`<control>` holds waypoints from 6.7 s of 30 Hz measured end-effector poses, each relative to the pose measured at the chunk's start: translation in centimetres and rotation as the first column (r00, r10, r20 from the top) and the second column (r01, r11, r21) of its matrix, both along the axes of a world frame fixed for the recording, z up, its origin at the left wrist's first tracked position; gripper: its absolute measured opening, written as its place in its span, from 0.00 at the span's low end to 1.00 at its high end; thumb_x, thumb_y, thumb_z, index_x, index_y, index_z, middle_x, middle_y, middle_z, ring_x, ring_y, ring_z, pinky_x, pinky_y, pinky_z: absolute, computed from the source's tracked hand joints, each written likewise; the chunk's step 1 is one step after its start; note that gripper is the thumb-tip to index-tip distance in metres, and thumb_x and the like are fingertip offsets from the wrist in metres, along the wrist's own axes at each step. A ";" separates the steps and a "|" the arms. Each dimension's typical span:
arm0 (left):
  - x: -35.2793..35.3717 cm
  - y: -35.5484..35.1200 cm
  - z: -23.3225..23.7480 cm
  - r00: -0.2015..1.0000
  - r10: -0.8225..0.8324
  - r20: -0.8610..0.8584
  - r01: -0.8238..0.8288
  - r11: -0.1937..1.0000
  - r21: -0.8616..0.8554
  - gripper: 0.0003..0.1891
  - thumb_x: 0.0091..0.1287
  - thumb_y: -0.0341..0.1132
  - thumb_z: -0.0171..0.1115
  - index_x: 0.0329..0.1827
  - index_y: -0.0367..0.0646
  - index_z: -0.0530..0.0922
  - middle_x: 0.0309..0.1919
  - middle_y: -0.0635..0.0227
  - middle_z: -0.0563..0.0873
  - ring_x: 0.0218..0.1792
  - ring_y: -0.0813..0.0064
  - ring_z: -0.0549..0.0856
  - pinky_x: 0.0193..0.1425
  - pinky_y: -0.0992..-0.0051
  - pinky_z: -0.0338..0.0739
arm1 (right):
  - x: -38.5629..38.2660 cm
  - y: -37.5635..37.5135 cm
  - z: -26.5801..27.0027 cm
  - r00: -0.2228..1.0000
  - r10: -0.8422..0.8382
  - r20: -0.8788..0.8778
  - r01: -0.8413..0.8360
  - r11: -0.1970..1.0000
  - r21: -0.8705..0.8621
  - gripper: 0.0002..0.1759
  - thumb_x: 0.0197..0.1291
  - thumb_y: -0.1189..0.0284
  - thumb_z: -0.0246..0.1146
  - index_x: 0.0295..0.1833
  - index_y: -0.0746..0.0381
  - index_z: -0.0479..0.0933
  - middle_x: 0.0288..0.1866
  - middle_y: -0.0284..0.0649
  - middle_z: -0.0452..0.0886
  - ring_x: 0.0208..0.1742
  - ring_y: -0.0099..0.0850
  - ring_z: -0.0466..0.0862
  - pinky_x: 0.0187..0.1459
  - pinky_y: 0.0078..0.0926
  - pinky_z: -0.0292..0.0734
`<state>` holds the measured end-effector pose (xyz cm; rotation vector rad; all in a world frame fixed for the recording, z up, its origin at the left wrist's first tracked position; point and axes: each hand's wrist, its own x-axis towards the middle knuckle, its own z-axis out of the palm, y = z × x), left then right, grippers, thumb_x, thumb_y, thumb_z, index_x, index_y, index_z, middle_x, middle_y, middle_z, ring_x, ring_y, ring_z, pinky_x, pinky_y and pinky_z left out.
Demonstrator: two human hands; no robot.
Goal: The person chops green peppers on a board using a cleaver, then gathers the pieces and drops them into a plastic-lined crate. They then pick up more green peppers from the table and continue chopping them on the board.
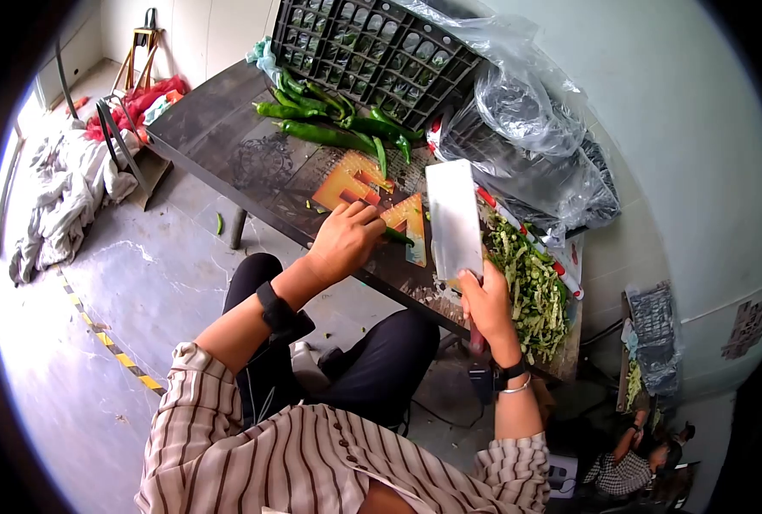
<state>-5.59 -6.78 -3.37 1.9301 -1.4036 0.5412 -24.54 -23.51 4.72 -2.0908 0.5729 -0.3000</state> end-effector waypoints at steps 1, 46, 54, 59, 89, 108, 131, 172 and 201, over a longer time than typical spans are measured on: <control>0.1 -0.2 0.0 1.000 -0.002 -0.007 0.002 1.000 -0.006 0.07 0.54 0.33 0.63 0.37 0.46 0.80 0.36 0.72 0.79 0.40 0.69 0.76 0.43 0.71 0.68 | 0.7 0.1 0.6 0.998 0.067 0.004 -0.065 0.979 -0.192 0.09 0.65 0.72 0.55 0.36 0.67 0.70 0.19 0.32 0.70 0.17 0.20 0.71 0.19 0.23 0.66; 0.2 -0.1 0.3 0.996 -0.050 -0.078 0.056 0.996 0.064 0.17 0.47 0.32 0.61 0.43 0.55 0.82 0.37 0.76 0.76 0.43 0.72 0.75 0.46 0.72 0.68 | 8.1 -0.6 0.2 0.901 0.311 -0.301 -0.428 0.539 -0.725 0.09 0.62 0.70 0.56 0.36 0.66 0.72 0.24 0.52 0.78 0.29 0.52 0.80 0.30 0.46 0.74; 0.0 -0.1 0.2 0.998 -0.056 -0.040 0.057 0.998 0.014 0.16 0.48 0.33 0.61 0.43 0.55 0.83 0.37 0.77 0.76 0.42 0.73 0.75 0.46 0.73 0.67 | 7.3 -0.4 2.0 0.911 0.311 -0.272 -0.412 0.631 -0.657 0.10 0.62 0.69 0.54 0.34 0.66 0.73 0.26 0.53 0.78 0.31 0.52 0.80 0.33 0.45 0.74; 0.1 -0.1 0.3 0.994 -0.047 -0.095 0.050 0.998 0.034 0.16 0.47 0.32 0.61 0.41 0.54 0.83 0.38 0.76 0.76 0.44 0.72 0.75 0.47 0.73 0.67 | 7.2 -0.5 2.4 0.866 0.348 -0.358 -0.498 0.564 -0.659 0.09 0.62 0.70 0.55 0.35 0.66 0.72 0.25 0.54 0.78 0.31 0.52 0.80 0.33 0.45 0.74; 0.2 -0.2 0.1 0.992 -0.050 -0.120 0.056 0.997 0.049 0.16 0.45 0.31 0.61 0.40 0.54 0.83 0.37 0.76 0.77 0.42 0.72 0.75 0.45 0.72 0.69 | 8.9 0.0 1.4 0.866 0.322 -0.384 -0.499 0.625 -0.601 0.11 0.63 0.70 0.54 0.36 0.68 0.73 0.25 0.57 0.77 0.29 0.54 0.79 0.31 0.47 0.73; 0.2 -0.1 0.1 0.990 -0.048 -0.131 0.051 0.998 0.024 0.15 0.46 0.32 0.61 0.39 0.54 0.84 0.36 0.76 0.77 0.41 0.72 0.75 0.45 0.72 0.69 | 8.9 0.0 1.6 0.865 0.348 -0.363 -0.500 0.670 -0.549 0.10 0.61 0.71 0.54 0.34 0.69 0.73 0.25 0.58 0.77 0.30 0.56 0.79 0.32 0.48 0.72; 0.3 -0.3 0.0 0.992 -0.066 -0.107 0.070 0.997 0.036 0.14 0.45 0.34 0.63 0.38 0.54 0.83 0.36 0.77 0.76 0.43 0.73 0.75 0.46 0.73 0.68 | 10.8 0.9 0.8 0.877 0.379 -0.296 -0.480 0.674 -0.561 0.11 0.60 0.72 0.55 0.33 0.70 0.72 0.24 0.58 0.76 0.30 0.56 0.78 0.32 0.49 0.71; 0.1 1.4 0.1 0.989 0.138 0.043 -0.134 0.986 -0.094 0.08 0.52 0.34 0.66 0.35 0.50 0.81 0.32 0.75 0.76 0.36 0.72 0.75 0.39 0.72 0.67 | 10.2 0.8 0.2 0.895 0.368 -0.252 -0.440 0.635 -0.635 0.13 0.59 0.69 0.56 0.30 0.70 0.73 0.27 0.60 0.77 0.33 0.57 0.79 0.37 0.51 0.74; 0.1 0.8 -0.4 0.981 0.185 -0.061 -0.192 0.970 -0.146 0.09 0.50 0.36 0.69 0.35 0.52 0.81 0.38 0.77 0.78 0.43 0.71 0.74 0.50 0.68 0.63 | 8.7 1.3 2.7 0.872 0.314 -0.374 -0.482 0.676 -0.556 0.14 0.59 0.69 0.55 0.28 0.70 0.71 0.25 0.58 0.76 0.32 0.55 0.75 0.37 0.48 0.70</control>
